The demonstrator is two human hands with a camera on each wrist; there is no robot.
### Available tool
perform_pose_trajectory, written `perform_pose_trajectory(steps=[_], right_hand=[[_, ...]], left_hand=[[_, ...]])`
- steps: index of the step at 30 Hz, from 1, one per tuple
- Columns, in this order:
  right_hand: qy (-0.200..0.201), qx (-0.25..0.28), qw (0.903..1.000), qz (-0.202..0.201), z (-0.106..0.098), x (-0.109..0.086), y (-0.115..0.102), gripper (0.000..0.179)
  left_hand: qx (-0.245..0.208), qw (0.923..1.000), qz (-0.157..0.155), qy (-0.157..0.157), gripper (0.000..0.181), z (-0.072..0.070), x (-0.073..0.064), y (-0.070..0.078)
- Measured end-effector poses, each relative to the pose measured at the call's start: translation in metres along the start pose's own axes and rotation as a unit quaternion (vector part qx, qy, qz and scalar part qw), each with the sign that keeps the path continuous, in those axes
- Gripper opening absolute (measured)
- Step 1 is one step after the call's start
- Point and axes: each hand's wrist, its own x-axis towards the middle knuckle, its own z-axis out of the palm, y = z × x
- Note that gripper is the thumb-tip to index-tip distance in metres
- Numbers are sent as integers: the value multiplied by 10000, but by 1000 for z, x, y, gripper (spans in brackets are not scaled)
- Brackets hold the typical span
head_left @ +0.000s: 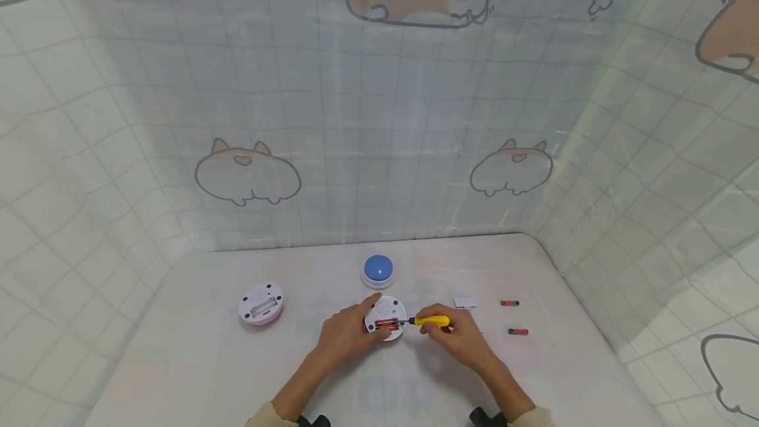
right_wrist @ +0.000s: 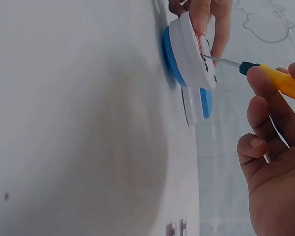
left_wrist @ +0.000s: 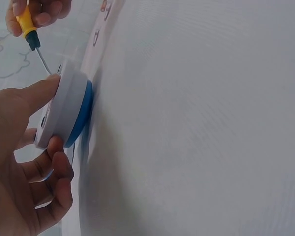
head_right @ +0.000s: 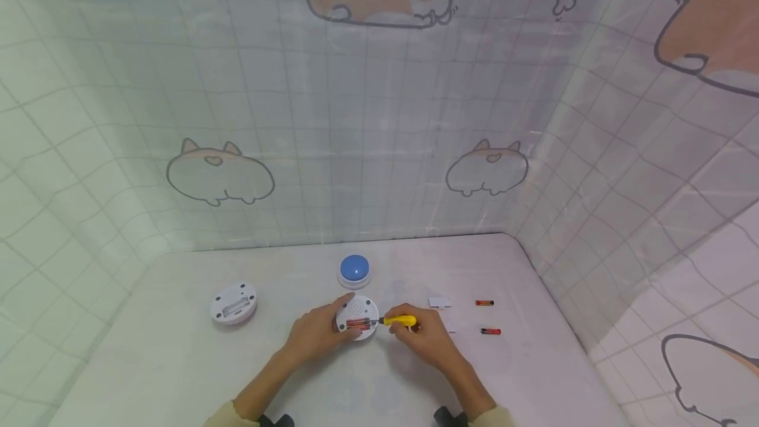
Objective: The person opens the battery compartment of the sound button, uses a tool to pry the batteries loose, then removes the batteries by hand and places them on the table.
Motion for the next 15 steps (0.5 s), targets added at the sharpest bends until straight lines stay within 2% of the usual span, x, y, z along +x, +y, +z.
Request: perform_pose_trajectory(steps=[4, 10, 15], right_hand=[[-112, -155, 9998, -18, 3, 1, -1, 14], [-24, -558, 9983, -166, 6, 2, -1, 11], [-67, -641, 9978, -139, 7, 2, -1, 12]], left_hand=[[-54, 10000, 36, -3, 79, -1, -1, 0], [-86, 9999, 102, 88, 75, -1, -2, 1], [-20, 9999, 49, 164, 71, -1, -2, 3]])
